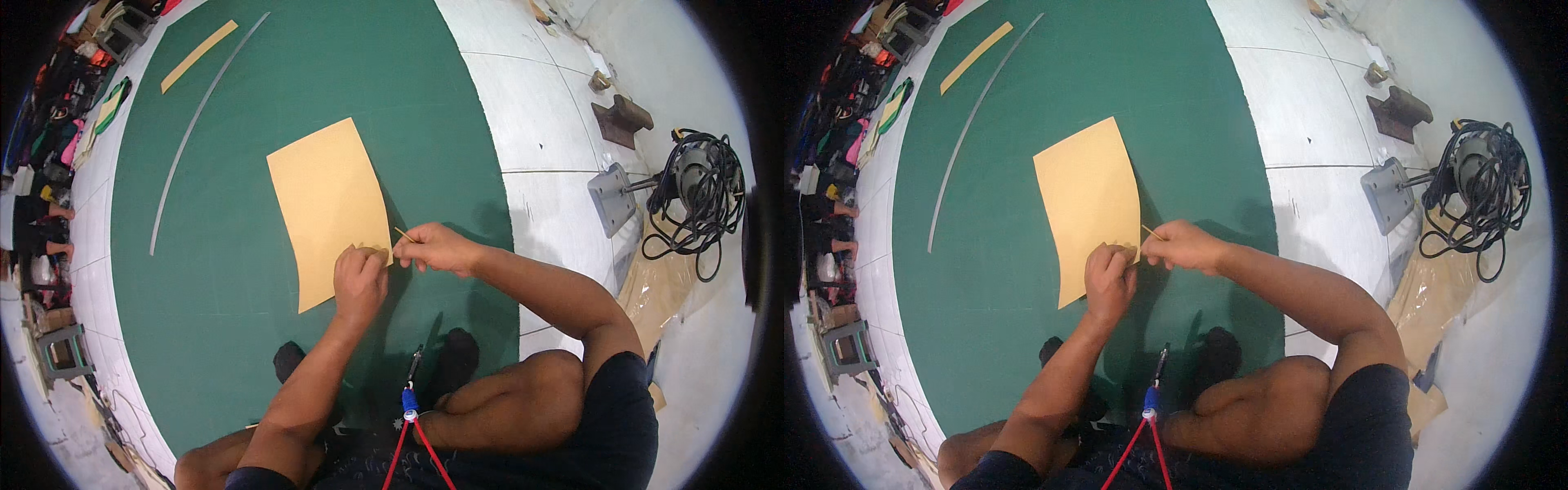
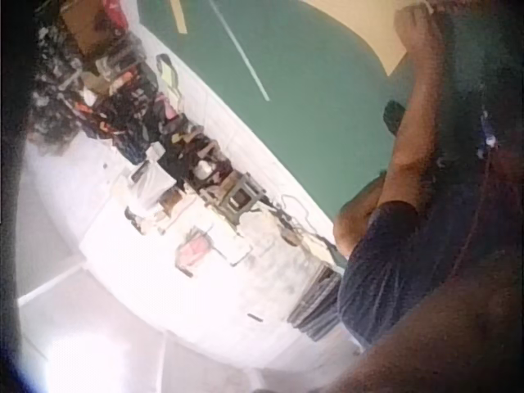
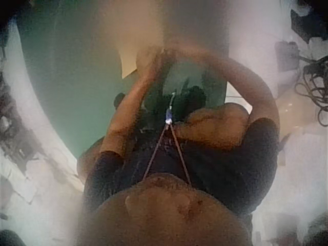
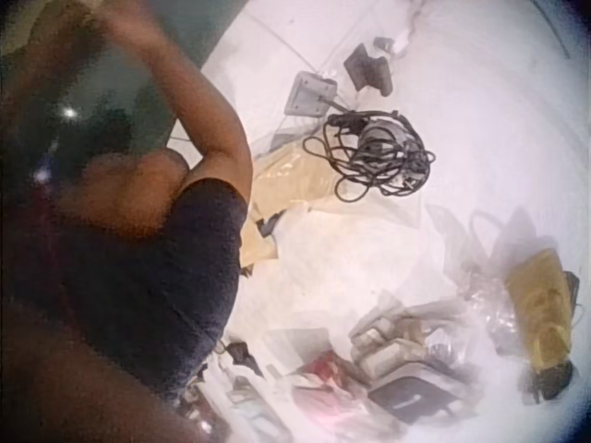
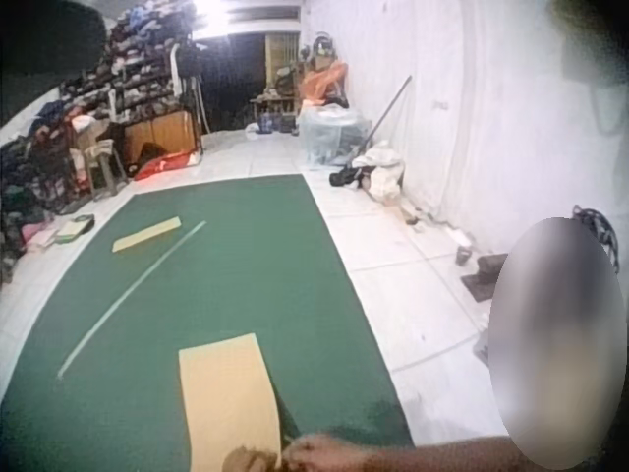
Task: The person sits on the floor and uses a pencil to mark lines on a rectangular piece of light-colored material. They repeatedly reposition the material and draw lines along its edges.
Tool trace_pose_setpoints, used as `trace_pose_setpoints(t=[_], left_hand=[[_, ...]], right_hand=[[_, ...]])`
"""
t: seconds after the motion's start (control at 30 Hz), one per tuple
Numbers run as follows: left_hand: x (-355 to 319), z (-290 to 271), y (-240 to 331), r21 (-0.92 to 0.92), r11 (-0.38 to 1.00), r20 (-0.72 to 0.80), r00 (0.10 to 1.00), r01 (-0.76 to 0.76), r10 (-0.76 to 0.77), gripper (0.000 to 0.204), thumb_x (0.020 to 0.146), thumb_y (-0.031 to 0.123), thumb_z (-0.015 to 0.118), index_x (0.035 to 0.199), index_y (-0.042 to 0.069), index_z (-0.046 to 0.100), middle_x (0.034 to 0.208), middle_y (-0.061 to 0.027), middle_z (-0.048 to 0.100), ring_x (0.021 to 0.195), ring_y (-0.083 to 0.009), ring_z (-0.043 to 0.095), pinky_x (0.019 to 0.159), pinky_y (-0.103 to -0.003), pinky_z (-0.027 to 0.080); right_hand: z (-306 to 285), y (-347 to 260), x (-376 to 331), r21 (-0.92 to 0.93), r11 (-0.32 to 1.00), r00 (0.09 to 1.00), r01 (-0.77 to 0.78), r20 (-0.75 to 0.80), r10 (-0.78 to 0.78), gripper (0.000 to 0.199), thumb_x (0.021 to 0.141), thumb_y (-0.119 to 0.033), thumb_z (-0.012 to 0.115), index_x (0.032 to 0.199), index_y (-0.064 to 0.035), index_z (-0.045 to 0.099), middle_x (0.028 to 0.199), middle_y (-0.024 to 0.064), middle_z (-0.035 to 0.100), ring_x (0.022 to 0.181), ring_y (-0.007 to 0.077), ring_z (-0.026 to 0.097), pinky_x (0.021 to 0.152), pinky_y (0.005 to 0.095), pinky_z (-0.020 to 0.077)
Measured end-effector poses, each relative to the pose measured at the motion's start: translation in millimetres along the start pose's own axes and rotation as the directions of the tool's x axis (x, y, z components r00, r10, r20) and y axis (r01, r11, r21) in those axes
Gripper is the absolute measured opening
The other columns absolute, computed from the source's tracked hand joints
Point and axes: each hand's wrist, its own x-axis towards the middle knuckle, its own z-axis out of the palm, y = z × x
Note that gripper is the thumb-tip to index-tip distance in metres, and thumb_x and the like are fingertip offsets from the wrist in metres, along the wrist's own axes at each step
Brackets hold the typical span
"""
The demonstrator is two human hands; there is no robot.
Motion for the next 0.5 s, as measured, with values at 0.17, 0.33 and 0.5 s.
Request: trace_pose_setpoints(t=[0.17, 0.33, 0.5], left_hand=[[-2, 4, -1, 0.014, 1.0, 0.009, 1.0, -0.026, 0.026, 0.033, 0.071, -0.002, 0.076, 0.102, 0.007, 0.068, 0.096, -0.0112, 0.064, 0.093, -0.0361, 0.065, 0.096, -0.053, 0.053], [-4, 7, 0, 0.035, 0.999, 0.025, 1.0, -0.016, 0.015, 0.032, 0.073, -0.002, 0.076, 0.102, 0.008, 0.069, 0.096, -0.0101, 0.065, 0.094, -0.0357, 0.065, 0.097, -0.056, 0.052], [-18, 8, 2, 0.054, 0.998, 0.057, 0.998, -0.012, 0.009, 0.031, 0.074, 0.0, 0.077, 0.102, 0.01, 0.07, 0.096, -0.0092, 0.064, 0.094, -0.0345, 0.064, 0.099, -0.056, 0.051]], right_hand=[[-1, 6, 4, 0.006, 1.0, 1.0, -0.009, -0.007, 0.009, 0.025, 0.094, -0.028, 0.066, 0.094, -0.0036, 0.072, 0.086, 0.0024, 0.07, 0.071, 0.012, 0.059, 0.064, 0.0282, 0.0474], [-4, 5, 1, -0.043, 0.998, 0.999, -0.039, -0.004, 0.039, 0.025, 0.092, -0.028, 0.067, 0.089, -0.0039, 0.072, 0.083, 0.0027, 0.07, 0.068, 0.0115, 0.057, 0.061, 0.0282, 0.0457], [2, 1, -10, -0.063, 0.997, 0.999, -0.051, -0.001, 0.051, 0.025, 0.09, -0.028, 0.067, 0.089, -0.0028, 0.072, 0.081, 0.003, 0.069, 0.066, 0.0113, 0.057, 0.059, 0.0289, 0.0445]])
